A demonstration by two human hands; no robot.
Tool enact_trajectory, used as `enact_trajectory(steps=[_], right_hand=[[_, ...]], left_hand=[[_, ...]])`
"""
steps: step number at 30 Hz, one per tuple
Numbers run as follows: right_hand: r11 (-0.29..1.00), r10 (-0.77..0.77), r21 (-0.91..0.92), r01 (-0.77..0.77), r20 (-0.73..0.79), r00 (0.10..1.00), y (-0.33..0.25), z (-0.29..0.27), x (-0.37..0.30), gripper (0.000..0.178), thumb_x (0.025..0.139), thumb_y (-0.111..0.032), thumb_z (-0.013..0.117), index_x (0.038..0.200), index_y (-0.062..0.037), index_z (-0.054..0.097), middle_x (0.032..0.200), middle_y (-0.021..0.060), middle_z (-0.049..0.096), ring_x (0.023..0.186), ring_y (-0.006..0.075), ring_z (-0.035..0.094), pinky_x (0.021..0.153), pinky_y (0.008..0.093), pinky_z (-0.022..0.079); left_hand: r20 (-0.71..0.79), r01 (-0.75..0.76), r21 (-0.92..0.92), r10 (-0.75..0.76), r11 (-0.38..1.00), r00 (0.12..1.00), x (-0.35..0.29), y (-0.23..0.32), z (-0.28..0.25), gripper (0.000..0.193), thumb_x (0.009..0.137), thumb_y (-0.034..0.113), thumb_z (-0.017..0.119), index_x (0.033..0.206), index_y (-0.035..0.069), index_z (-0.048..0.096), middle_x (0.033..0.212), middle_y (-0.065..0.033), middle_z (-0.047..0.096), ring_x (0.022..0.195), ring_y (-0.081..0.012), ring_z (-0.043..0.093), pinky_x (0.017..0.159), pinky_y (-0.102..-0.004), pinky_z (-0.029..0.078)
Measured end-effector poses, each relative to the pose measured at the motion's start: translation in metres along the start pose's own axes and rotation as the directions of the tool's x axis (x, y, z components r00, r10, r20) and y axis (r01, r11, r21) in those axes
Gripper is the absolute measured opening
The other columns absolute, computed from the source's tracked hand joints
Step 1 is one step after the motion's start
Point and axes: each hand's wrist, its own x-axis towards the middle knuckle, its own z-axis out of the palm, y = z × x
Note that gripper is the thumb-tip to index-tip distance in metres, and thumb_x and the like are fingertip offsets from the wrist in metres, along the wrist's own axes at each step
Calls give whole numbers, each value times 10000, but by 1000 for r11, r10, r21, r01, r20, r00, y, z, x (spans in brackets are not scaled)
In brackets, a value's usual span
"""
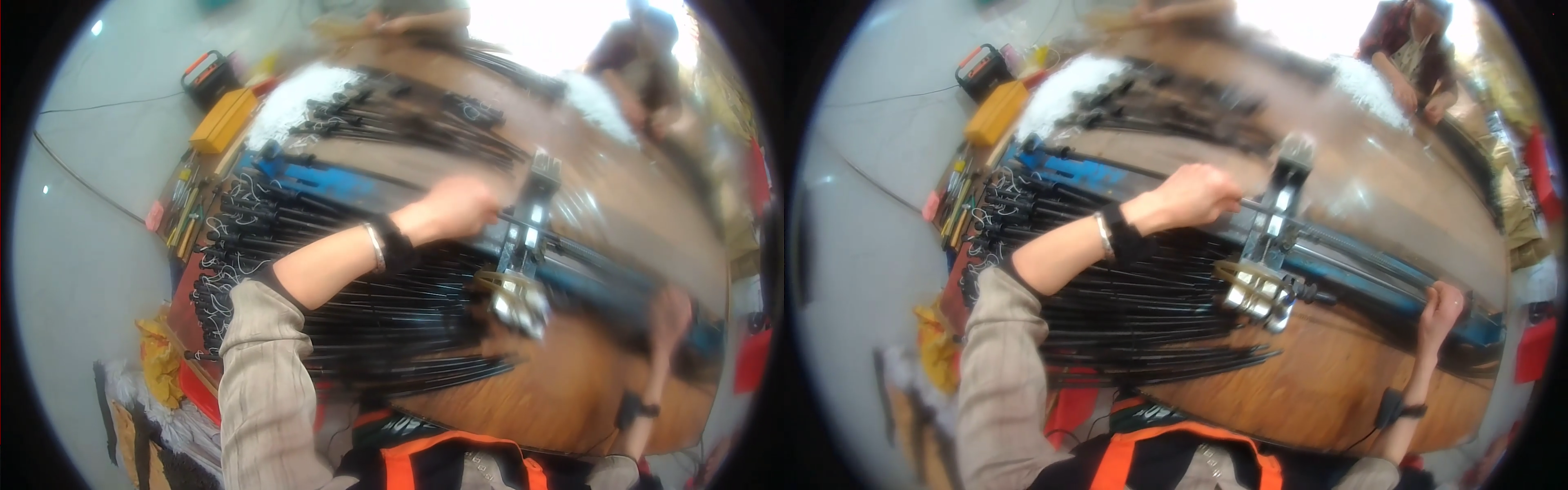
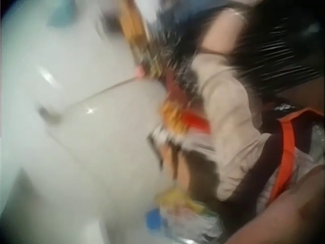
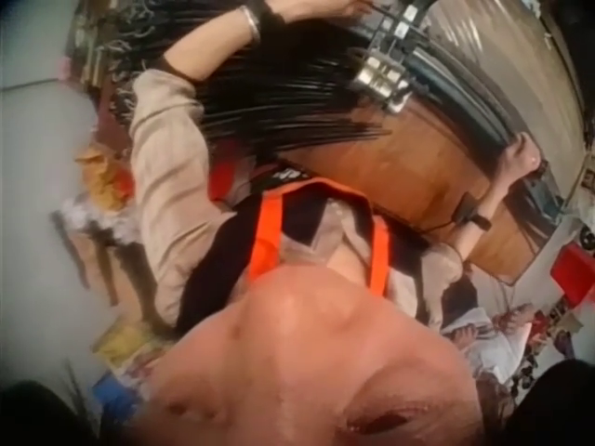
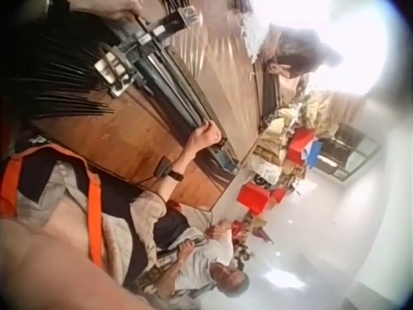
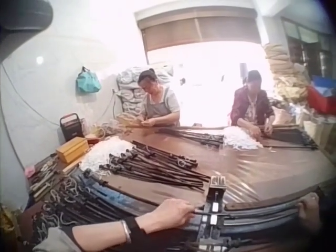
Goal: Feeding thin metal rods into a processing machine one by one to assemble or cut them.
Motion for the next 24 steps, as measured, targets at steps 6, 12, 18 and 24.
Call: enact_trajectory(steps=[6, 12, 18, 24], right_hand=[[1000, -2, -8, 2, -45, 999, -48, -20, 10, 168, 909, -67, 672, 1072, -36, 696, 1156, 142, 683, 1161, 348, 584, 1050, 441, 394], [951, -261, 114, 287, -200, 944, -127, -31, 1, 254, 919, -91, 685, 1167, -41, 710, 1256, 136, 691, 1290, 366, 550, 1105, 528, 348], [891, -211, 355, 284, -232, 950, -160, -39, -24, 226, 825, -62, 762, 1047, -85, 730, 1019, 72, 739, 1044, 331, 634, 957, 460, 456], [831, -256, 452, 324, -207, 944, -184, -24, -21, 293, 844, -141, 771, 1124, -91, 699, 993, 71, 731, 965, 282, 660, 881, 426, 446]], left_hand=[[-264, -130, 82, 147, 988, 953, -7, -1, 13, 174, 860, 208, 745, 858, 76, 631, 805, -110, 637, 781, -346, 633, 665, -451, 507], [-88, -45, 83, 52, 996, 995, 0, 7, 14, 182, 964, 234, 632, 870, 88, 580, 757, -160, 644, 715, -386, 645, 624, -495, 502], [-1, 99, 172, -100, 980, 995, 8, 18, 15, 106, 961, 157, 580, 891, 80, 598, 780, -185, 682, 758, -413, 674, 637, -504, 522], [16, 111, 205, -117, 972, 993, 9, 20, 10, 151, 990, 198, 566, 911, 71, 585, 772, -203, 656, 759, -439, 645, 642, -522, 487]])
